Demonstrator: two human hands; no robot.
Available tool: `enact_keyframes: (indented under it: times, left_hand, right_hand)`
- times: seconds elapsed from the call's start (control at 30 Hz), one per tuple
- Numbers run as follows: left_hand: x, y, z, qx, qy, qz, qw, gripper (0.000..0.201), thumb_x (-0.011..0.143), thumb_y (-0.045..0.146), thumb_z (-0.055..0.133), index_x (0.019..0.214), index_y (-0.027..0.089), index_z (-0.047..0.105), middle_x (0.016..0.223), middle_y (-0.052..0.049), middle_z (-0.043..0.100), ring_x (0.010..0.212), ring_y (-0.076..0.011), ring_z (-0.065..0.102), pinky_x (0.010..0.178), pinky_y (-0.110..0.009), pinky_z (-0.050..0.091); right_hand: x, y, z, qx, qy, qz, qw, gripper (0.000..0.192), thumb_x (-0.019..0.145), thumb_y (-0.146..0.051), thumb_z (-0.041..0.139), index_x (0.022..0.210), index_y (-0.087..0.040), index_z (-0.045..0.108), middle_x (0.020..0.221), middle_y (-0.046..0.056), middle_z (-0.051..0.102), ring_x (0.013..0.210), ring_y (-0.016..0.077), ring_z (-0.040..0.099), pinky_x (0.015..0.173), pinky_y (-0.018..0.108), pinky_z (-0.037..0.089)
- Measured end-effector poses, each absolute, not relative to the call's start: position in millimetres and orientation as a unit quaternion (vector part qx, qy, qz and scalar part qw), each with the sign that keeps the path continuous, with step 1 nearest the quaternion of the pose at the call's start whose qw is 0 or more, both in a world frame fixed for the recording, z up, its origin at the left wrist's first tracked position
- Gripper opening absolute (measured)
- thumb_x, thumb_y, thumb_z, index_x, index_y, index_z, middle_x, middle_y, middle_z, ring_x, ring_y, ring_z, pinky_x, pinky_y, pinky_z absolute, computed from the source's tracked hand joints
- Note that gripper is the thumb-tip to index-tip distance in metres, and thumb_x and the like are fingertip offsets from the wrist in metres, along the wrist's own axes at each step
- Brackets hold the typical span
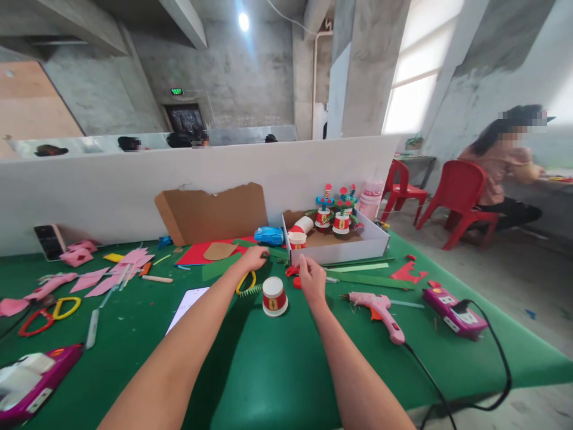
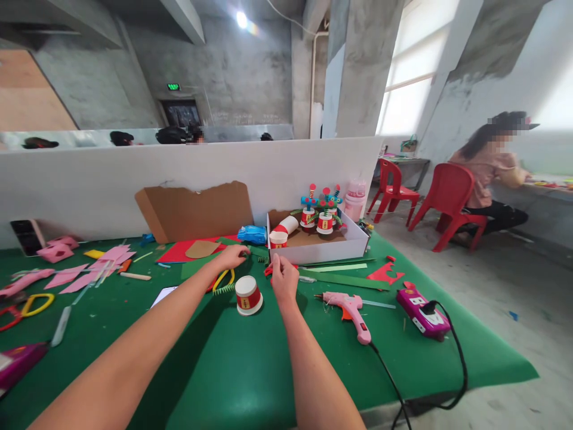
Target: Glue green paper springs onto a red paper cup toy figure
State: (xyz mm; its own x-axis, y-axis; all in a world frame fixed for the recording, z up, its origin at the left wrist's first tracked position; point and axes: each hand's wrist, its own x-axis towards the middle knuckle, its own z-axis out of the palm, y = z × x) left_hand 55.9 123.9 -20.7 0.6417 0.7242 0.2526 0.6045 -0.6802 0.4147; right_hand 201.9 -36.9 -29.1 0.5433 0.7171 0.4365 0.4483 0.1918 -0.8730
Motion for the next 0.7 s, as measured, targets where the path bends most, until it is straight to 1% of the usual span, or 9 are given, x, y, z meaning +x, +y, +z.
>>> enact_keyframes:
  times: [0.13, 0.2, 0.27, 0.33, 0.4, 0.47, 0.53, 0.6, 0.7]
  left_hand:
    - [33.7, 90.2, 1.3, 0.854, 0.374, 0.305, 0.194, 0.018, 0.079, 0.027, 0.055, 0.092, 0.018, 0.063, 0.071, 0.000, 0.061, 0.066, -0.0151, 0.060, 0.059, -0.024, 0.047]
    - [25.9, 62.5, 9.8, 0.763, 0.352, 0.435, 0.325, 0.020, 0.079, 0.033, 0.060, 0.092, 0.018, 0.063, 0.070, 0.001, 0.058, 0.065, -0.0137, 0.058, 0.060, -0.024, 0.047]
    - [22.6, 34.5, 13.3, 0.690, 0.328, 0.501, 0.406, 0.022, 0.076, 0.034, 0.066, 0.092, 0.019, 0.063, 0.068, 0.003, 0.057, 0.064, -0.0119, 0.058, 0.062, -0.023, 0.047]
    - [23.1, 12.8, 11.3, 0.631, 0.302, 0.532, 0.477, 0.024, 0.073, 0.033, 0.070, 0.090, 0.019, 0.062, 0.069, 0.003, 0.058, 0.063, -0.0107, 0.059, 0.062, -0.022, 0.047]
    - [25.8, 0.1, 5.5, 0.574, 0.275, 0.551, 0.540, 0.026, 0.070, 0.034, 0.074, 0.088, 0.020, 0.061, 0.071, 0.003, 0.060, 0.063, -0.0103, 0.060, 0.062, -0.022, 0.048]
    - [29.0, -5.0, -1.2, 0.530, 0.256, 0.555, 0.588, 0.030, 0.066, 0.035, 0.077, 0.087, 0.021, 0.059, 0.075, 0.003, 0.062, 0.067, -0.0111, 0.063, 0.065, -0.024, 0.049]
    - [31.6, -6.1, -6.3, 0.510, 0.251, 0.549, 0.613, 0.034, 0.063, 0.036, 0.079, 0.086, 0.021, 0.059, 0.076, 0.003, 0.062, 0.069, -0.0123, 0.064, 0.068, -0.026, 0.051]
    - [33.3, -6.0, -8.9, 0.511, 0.251, 0.543, 0.617, 0.035, 0.062, 0.037, 0.079, 0.084, 0.020, 0.059, 0.075, 0.002, 0.062, 0.069, -0.0123, 0.063, 0.068, -0.026, 0.051]
    - [33.7, -5.9, -10.5, 0.527, 0.254, 0.534, 0.610, 0.034, 0.062, 0.036, 0.079, 0.084, 0.019, 0.059, 0.074, 0.002, 0.063, 0.066, -0.0109, 0.061, 0.065, -0.024, 0.049]
  right_hand:
    - [197.3, -39.9, -22.7, -0.608, -0.488, 0.118, 0.615, 0.042, 0.092, -0.049, 0.037, 0.070, -0.021, 0.061, 0.059, 0.002, 0.062, 0.057, 0.0160, 0.055, 0.057, 0.026, 0.042]
    - [191.4, -44.4, -15.8, -0.566, -0.524, 0.106, 0.628, 0.029, 0.091, -0.041, 0.044, 0.081, -0.022, 0.064, 0.072, 0.004, 0.067, 0.068, 0.0184, 0.060, 0.065, 0.029, 0.046]
    - [185.0, -50.1, -8.1, -0.512, -0.566, 0.086, 0.640, 0.018, 0.087, -0.034, 0.054, 0.093, -0.023, 0.066, 0.092, 0.007, 0.070, 0.088, 0.0221, 0.062, 0.079, 0.034, 0.048]
    - [179.5, -55.5, -2.1, -0.464, -0.605, 0.093, 0.640, 0.022, 0.083, -0.031, 0.063, 0.104, -0.025, 0.066, 0.108, 0.008, 0.068, 0.104, 0.0244, 0.060, 0.090, 0.038, 0.046]
    - [175.2, -58.7, 0.7, -0.434, -0.627, 0.129, 0.634, 0.034, 0.078, -0.030, 0.070, 0.112, -0.026, 0.064, 0.116, 0.008, 0.066, 0.111, 0.0251, 0.057, 0.096, 0.040, 0.045]
    - [172.0, -59.0, -0.2, -0.426, -0.621, 0.171, 0.635, 0.041, 0.075, -0.030, 0.073, 0.114, -0.026, 0.063, 0.119, 0.008, 0.065, 0.111, 0.0251, 0.058, 0.096, 0.040, 0.045]
    - [169.4, -57.0, -3.5, -0.422, -0.589, 0.233, 0.649, 0.043, 0.073, -0.030, 0.075, 0.114, -0.026, 0.063, 0.117, 0.007, 0.065, 0.102, 0.0231, 0.061, 0.091, 0.038, 0.048]
    - [167.2, -53.8, -7.3, -0.398, -0.544, 0.320, 0.666, 0.042, 0.072, -0.031, 0.075, 0.112, -0.026, 0.062, 0.108, 0.005, 0.067, 0.088, 0.0196, 0.064, 0.082, 0.035, 0.052]
    - [165.6, -49.5, -11.3, -0.360, -0.478, 0.409, 0.689, 0.036, 0.071, -0.032, 0.075, 0.104, -0.026, 0.063, 0.094, 0.002, 0.067, 0.079, 0.0160, 0.065, 0.076, 0.030, 0.054]
